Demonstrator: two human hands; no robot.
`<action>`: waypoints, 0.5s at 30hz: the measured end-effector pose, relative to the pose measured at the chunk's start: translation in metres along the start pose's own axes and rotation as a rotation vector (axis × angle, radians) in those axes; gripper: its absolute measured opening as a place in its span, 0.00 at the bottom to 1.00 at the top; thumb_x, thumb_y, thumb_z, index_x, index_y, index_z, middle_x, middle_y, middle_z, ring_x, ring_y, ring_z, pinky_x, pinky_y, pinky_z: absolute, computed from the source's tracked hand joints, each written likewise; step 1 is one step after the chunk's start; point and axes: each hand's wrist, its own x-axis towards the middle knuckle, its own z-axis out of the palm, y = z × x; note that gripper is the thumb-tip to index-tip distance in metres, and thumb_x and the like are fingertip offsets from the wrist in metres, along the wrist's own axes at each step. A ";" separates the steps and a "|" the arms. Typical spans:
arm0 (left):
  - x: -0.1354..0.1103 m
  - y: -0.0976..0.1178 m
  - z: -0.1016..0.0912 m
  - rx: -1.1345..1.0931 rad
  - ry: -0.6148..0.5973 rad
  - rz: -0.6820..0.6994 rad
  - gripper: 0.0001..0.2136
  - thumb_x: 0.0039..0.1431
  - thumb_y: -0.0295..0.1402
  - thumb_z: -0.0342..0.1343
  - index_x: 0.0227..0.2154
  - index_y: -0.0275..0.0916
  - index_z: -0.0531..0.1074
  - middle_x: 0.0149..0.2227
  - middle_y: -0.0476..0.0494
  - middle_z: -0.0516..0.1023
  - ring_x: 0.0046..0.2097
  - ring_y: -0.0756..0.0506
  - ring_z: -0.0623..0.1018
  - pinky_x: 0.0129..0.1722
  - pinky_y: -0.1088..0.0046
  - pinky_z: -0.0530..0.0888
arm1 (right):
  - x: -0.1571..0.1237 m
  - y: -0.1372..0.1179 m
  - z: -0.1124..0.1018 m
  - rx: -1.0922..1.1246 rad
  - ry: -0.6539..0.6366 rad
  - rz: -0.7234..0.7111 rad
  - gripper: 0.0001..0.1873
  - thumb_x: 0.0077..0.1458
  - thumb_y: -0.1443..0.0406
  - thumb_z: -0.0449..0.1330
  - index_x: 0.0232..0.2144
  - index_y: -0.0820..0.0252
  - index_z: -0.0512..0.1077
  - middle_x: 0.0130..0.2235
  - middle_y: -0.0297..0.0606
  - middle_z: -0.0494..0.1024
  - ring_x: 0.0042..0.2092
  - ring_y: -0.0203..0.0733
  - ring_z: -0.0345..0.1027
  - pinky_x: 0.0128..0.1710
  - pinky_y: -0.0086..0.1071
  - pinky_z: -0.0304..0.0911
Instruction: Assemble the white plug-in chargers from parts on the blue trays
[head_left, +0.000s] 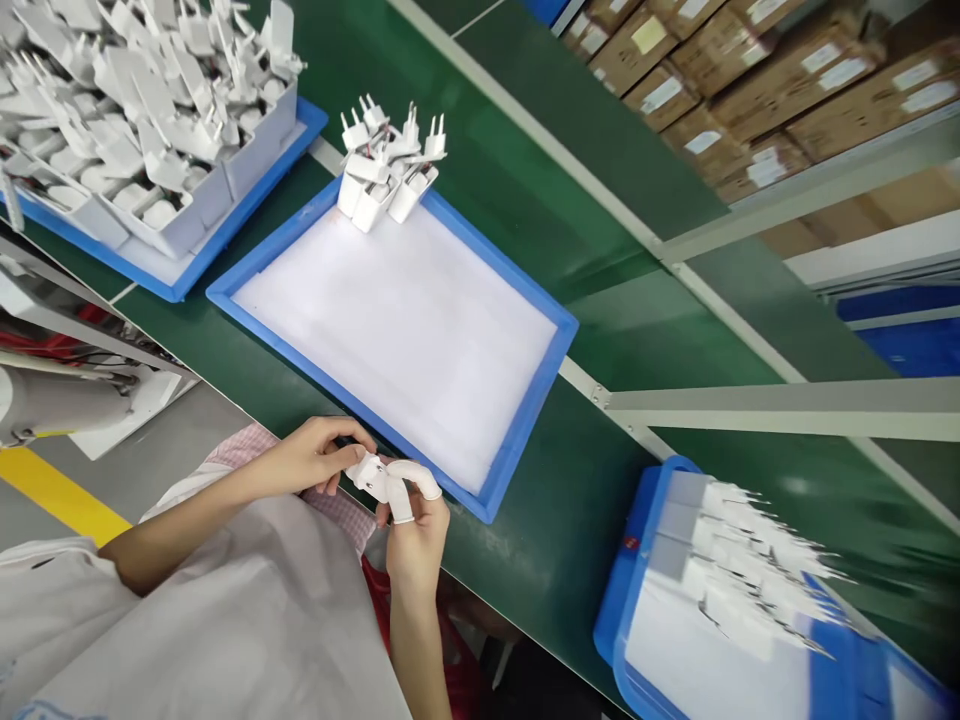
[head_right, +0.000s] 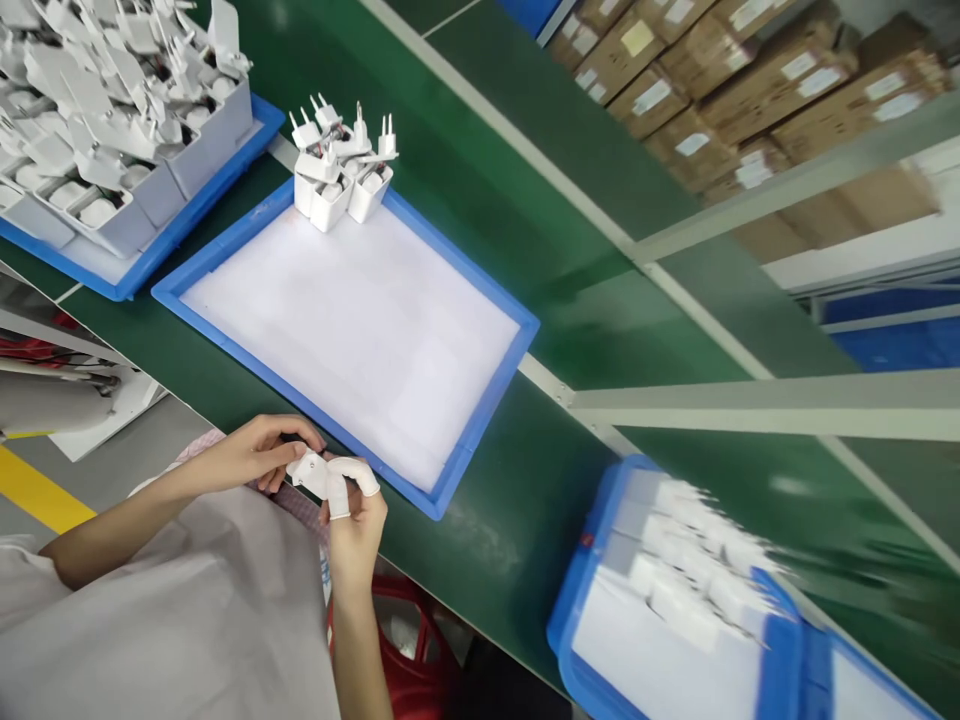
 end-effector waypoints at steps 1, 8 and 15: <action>-0.001 0.000 0.000 0.002 0.008 0.005 0.17 0.64 0.43 0.52 0.41 0.31 0.72 0.17 0.52 0.68 0.18 0.53 0.68 0.18 0.81 0.64 | -0.001 0.002 0.000 -0.070 0.006 -0.104 0.09 0.62 0.61 0.56 0.35 0.60 0.72 0.39 0.39 0.75 0.19 0.26 0.58 0.18 0.25 0.57; 0.003 -0.009 0.011 -0.016 0.090 0.059 0.16 0.64 0.44 0.51 0.35 0.32 0.71 0.19 0.52 0.68 0.17 0.54 0.66 0.16 0.81 0.60 | 0.009 0.008 -0.002 -0.611 -0.103 -0.797 0.15 0.63 0.67 0.55 0.52 0.61 0.68 0.45 0.47 0.76 0.44 0.43 0.76 0.37 0.31 0.74; -0.054 0.036 0.025 0.431 0.361 0.520 0.07 0.66 0.28 0.49 0.40 0.42 0.73 0.36 0.46 0.75 0.33 0.50 0.73 0.31 0.75 0.70 | -0.007 -0.010 -0.028 -0.710 0.109 -0.927 0.14 0.59 0.70 0.61 0.48 0.61 0.71 0.44 0.45 0.79 0.40 0.45 0.78 0.36 0.31 0.75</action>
